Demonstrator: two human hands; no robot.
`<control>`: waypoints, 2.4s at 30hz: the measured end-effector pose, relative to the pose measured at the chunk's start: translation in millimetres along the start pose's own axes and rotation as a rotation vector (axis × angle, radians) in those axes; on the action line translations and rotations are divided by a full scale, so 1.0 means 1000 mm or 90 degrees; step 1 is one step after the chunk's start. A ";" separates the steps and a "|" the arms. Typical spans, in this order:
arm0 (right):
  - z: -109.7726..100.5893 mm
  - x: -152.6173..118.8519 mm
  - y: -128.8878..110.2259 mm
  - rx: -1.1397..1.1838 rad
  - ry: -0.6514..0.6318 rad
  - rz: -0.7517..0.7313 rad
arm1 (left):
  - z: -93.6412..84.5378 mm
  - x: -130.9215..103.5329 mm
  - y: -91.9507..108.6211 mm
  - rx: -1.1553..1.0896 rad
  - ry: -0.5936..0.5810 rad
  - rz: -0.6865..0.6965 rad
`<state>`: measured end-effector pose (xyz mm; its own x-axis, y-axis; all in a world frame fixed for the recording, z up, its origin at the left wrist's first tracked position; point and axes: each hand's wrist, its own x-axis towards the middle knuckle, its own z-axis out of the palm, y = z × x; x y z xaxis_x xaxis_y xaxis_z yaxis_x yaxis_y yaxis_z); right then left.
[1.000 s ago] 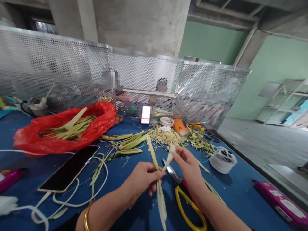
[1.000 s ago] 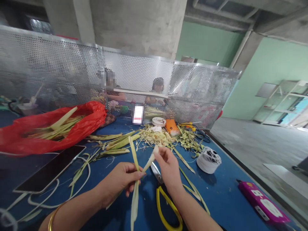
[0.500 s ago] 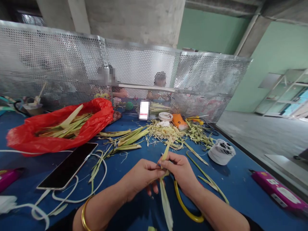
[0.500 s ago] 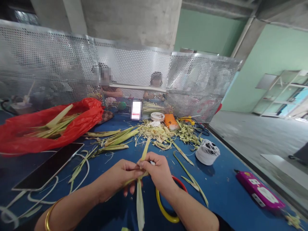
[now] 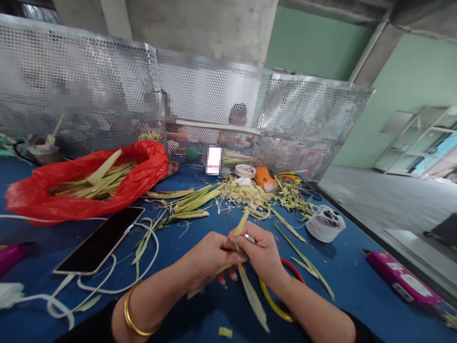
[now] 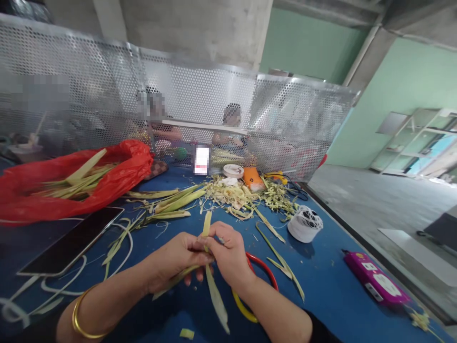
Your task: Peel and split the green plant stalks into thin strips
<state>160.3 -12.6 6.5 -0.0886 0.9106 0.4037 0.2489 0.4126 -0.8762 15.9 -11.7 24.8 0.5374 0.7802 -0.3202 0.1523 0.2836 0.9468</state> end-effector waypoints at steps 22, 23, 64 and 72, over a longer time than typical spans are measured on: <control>-0.040 0.014 0.004 -0.344 0.072 -0.224 | -0.011 0.001 0.003 -0.113 0.156 0.030; -0.043 0.011 -0.002 -0.367 0.140 -0.266 | -0.011 0.002 0.003 -0.134 0.168 0.045; -0.012 -0.005 -0.004 -0.608 -0.030 -0.301 | -0.006 0.010 -0.003 -0.219 0.277 0.148; -0.004 -0.018 -0.011 -0.517 -0.084 -0.328 | -0.007 0.015 -0.011 -0.203 0.287 0.160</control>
<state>163.2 -33.2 9.9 -0.4690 0.6382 0.6106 0.7347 0.6655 -0.1313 16.7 0.3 9.7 0.1102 0.9844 -0.1370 -0.2279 0.1592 0.9606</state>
